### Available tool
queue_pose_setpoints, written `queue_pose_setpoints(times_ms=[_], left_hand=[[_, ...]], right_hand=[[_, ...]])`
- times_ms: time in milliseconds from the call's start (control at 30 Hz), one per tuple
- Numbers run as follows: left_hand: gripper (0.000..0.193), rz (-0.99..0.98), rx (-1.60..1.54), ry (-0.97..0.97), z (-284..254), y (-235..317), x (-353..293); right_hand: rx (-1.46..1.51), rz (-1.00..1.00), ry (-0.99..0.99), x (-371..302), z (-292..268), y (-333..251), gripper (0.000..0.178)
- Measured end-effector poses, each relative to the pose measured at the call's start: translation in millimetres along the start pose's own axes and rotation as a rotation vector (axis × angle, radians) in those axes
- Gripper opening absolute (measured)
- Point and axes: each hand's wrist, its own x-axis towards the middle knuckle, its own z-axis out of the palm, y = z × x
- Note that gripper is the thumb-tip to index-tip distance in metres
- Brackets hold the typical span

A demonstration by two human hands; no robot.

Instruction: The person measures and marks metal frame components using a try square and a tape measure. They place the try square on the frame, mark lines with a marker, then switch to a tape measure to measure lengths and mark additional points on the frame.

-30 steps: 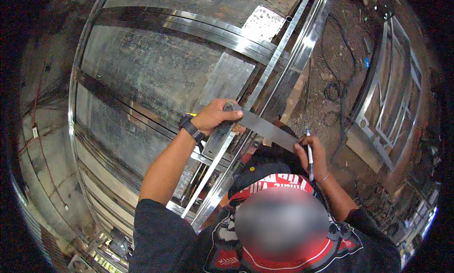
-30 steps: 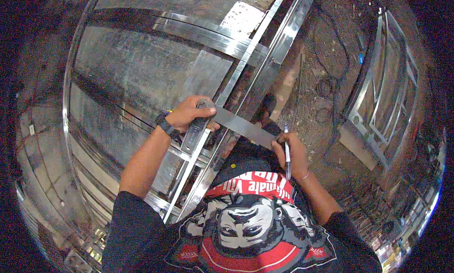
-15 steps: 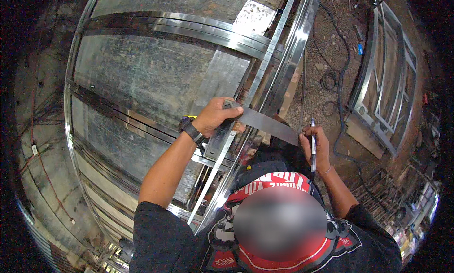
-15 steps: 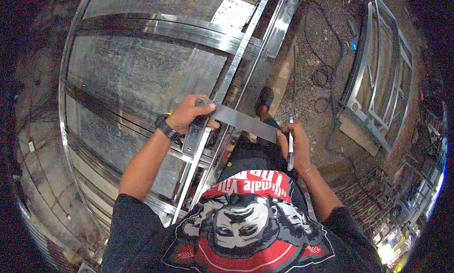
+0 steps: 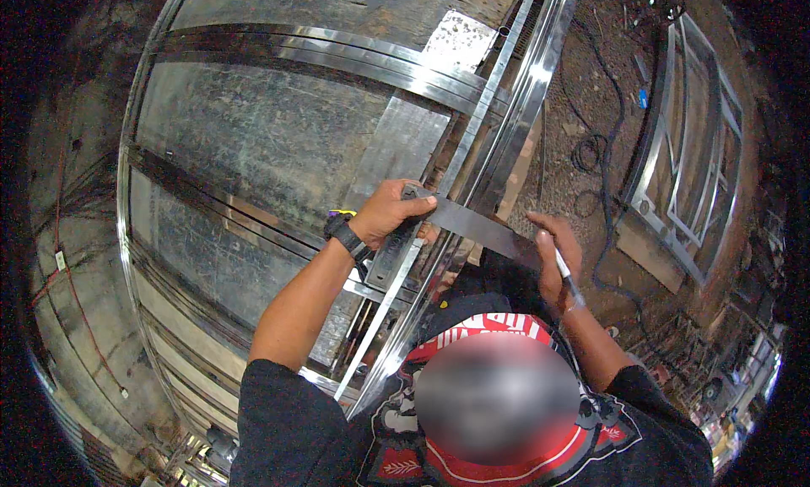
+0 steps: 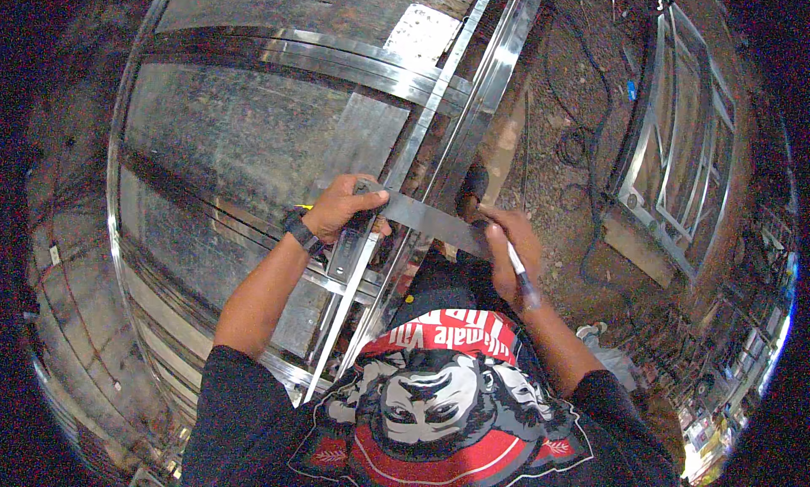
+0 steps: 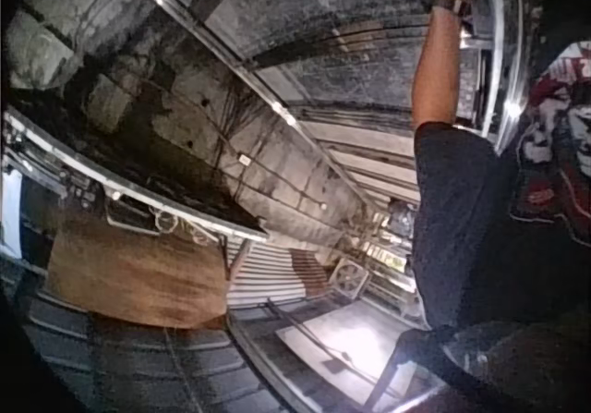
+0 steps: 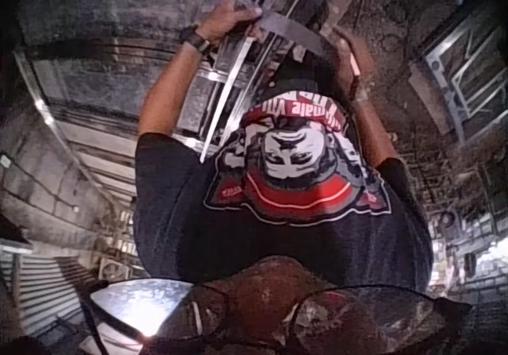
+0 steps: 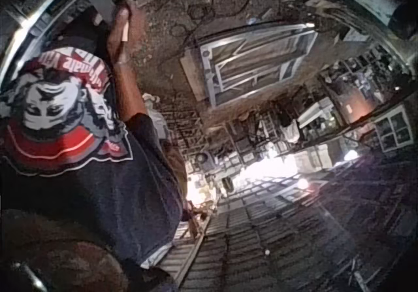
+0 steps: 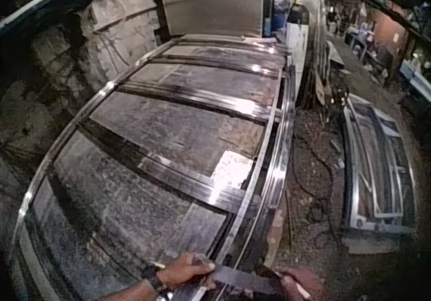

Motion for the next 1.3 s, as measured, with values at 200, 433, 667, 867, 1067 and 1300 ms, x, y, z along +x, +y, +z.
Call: queue_pose_setpoints(times_ms=[200, 433, 667, 867, 1067, 1300], left_hand=[[0.029, 0.010, 0.061, 0.007, -3.5, -5.3, 5.7], [0.027, -0.041, 0.012, 0.011, 3.0, 3.1, -0.9], [0.025, 0.021, 0.034, -0.033, -2.8, -6.3, 5.4], [0.027, -0.001, 0.034, -0.045, -1.2, -2.4, 2.5], [0.030, -0.005, 0.049, 0.001, -4.5, -7.5, 5.0], [0.033, -0.056, -0.035, -0.077, -4.1, 1.5, 0.5]], right_hand=[[0.604, 0.273, -0.167, 43.2, 57.6, -16.0, 0.018], [0.464, 0.162, -0.194, 44.5, 74.3, -8.3, 0.020], [0.430, 0.135, -0.211, 46.3, 73.0, -14.7, 0.019], [0.386, 0.111, -0.265, 47.9, 68.0, -16.1, 0.019], [0.248, 0.097, -0.230, 40.6, 51.1, -22.2, 0.023], [-0.082, -0.122, 0.015, 13.4, 48.6, -0.2, 0.026]])
